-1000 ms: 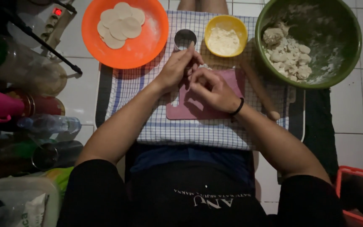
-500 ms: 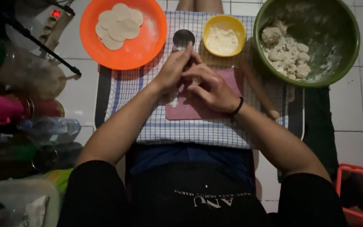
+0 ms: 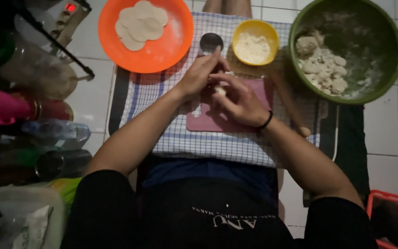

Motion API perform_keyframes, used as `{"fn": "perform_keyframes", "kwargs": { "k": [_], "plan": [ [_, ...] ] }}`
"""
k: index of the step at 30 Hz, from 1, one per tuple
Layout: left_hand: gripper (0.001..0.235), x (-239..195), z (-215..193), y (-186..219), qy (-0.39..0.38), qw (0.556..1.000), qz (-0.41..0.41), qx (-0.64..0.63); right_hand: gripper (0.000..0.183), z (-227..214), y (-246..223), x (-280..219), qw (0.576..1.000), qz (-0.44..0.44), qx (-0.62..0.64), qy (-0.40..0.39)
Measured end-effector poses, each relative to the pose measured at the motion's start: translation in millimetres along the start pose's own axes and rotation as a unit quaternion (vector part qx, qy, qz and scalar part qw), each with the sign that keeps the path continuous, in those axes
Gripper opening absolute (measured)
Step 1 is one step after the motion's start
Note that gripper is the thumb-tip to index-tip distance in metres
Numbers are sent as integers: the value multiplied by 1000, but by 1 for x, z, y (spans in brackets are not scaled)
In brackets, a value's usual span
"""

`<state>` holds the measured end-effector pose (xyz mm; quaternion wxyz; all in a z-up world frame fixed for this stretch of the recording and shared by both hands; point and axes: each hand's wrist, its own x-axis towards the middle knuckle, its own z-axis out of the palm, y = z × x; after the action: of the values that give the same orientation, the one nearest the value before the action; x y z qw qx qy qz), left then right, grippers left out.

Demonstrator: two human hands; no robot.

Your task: Manually shaping dough into dumplings on a floor-level workspace.

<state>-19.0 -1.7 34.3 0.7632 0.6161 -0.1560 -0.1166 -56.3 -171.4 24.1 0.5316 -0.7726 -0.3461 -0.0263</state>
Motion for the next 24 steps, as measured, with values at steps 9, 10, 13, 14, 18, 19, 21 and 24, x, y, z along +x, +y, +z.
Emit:
{"fn": "perform_keyframes", "kwargs": {
  "k": [9, 10, 13, 14, 18, 19, 21, 24],
  "plan": [
    [59, 16, -22, -34, -82, 996, 7, -29, 48, -15, 9, 4, 996, 61, 0, -58],
    [59, 16, -22, -35, -81, 996, 4, -29, 48, -15, 10, 4, 996, 63, 1, -58],
    [63, 20, -25, -41, -79, 996, 31, 24, 48, -15, 11, 6, 996, 53, 7, -65],
    [61, 22, -26, -46, -82, 996, 41, 20, 46, -15, 10, 7, 997, 45, 3, -69],
    [58, 23, -26, -49, -82, 996, 44, 0, 46, -13, 16, 4, 995, 49, 39, -74],
    [58, 20, -25, -45, -82, 996, 44, -1, 46, -13, 15, 4, 995, 50, 39, -74],
    [55, 17, -23, -35, -88, 996, 21, -15, 43, -15, 14, 6, 997, 32, 23, -73],
    [52, 13, -20, -28, -72, 997, -9, -39, 46, -15, 17, 3, 996, 38, 25, -73]
  ]
}}
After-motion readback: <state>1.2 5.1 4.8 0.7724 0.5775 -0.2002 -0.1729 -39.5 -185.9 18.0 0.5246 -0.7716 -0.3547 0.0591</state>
